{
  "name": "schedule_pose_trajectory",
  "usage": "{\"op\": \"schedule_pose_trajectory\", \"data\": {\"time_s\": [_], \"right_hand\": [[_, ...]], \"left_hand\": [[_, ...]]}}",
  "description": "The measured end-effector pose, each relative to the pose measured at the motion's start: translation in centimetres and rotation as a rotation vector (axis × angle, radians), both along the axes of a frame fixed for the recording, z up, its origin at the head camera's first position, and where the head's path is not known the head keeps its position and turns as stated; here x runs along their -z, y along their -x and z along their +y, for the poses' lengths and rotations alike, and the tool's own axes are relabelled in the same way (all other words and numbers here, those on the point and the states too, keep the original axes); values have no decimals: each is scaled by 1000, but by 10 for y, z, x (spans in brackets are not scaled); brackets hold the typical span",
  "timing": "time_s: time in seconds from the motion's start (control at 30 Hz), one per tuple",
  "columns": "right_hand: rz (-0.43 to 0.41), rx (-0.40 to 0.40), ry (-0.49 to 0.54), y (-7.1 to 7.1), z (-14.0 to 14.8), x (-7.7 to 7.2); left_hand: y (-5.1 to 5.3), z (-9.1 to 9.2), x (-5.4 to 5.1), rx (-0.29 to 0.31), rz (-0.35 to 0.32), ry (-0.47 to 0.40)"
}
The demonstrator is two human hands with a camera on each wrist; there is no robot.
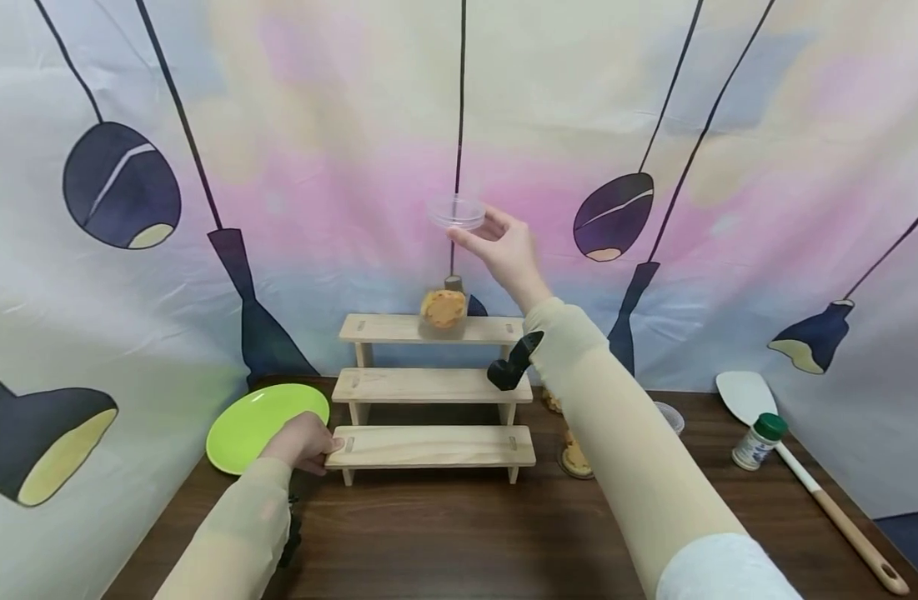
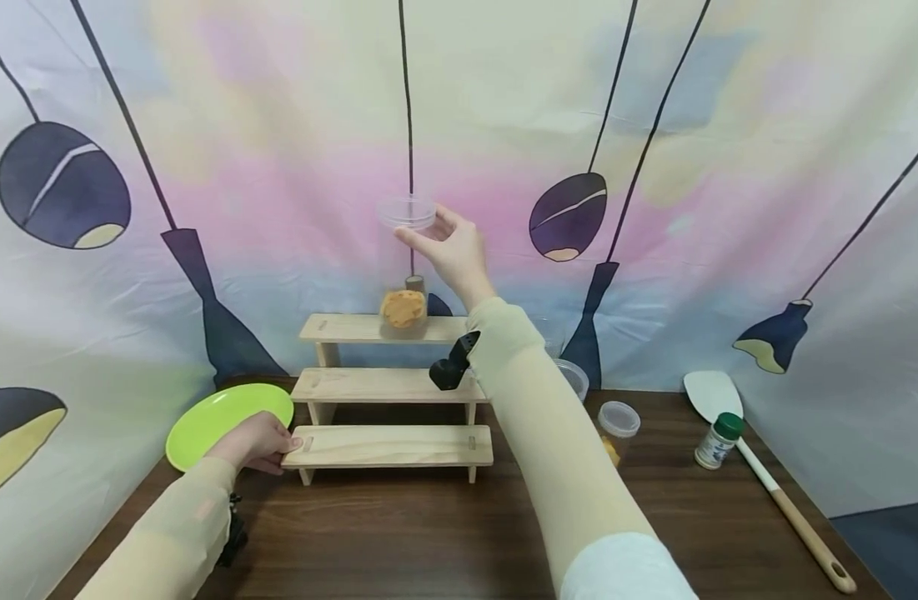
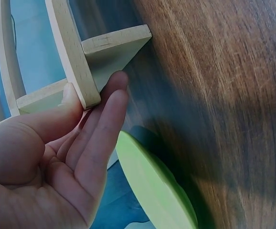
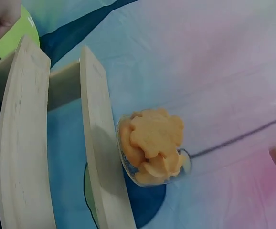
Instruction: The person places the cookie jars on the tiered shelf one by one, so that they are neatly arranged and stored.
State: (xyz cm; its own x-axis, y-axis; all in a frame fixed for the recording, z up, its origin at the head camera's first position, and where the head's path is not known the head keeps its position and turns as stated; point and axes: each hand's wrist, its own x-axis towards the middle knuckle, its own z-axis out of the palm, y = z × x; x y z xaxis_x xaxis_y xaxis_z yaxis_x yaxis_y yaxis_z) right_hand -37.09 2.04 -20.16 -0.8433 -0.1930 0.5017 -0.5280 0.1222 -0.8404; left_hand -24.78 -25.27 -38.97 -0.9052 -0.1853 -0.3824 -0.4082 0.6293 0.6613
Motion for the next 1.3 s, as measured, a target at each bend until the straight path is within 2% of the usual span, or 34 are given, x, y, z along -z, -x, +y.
{"op": "schedule_pose_trajectory", "data": {"time_s": [0.3,0.57,0.73,0.93,1.03,1.2,1.3], "right_hand": [[-22,-5,-1,-1,-17,8],[-53,-46,3,3,-24,15],[-68,-51,27,5,-21,21],[-27,2,28,7,-15,26],[-23,20,1,7,-12,26],[-70,18,-101,6,-4,22],[-75,11,-103,7,3,20]], "left_hand": [[-5,10,-5,6,26,26],[-6,15,-2,0,34,-7],[-5,20,-1,18,34,2],[1,27,-3,22,36,32],[3,31,-3,13,33,40],[6,33,-1,23,27,39],[8,31,-1,33,28,39]]}}
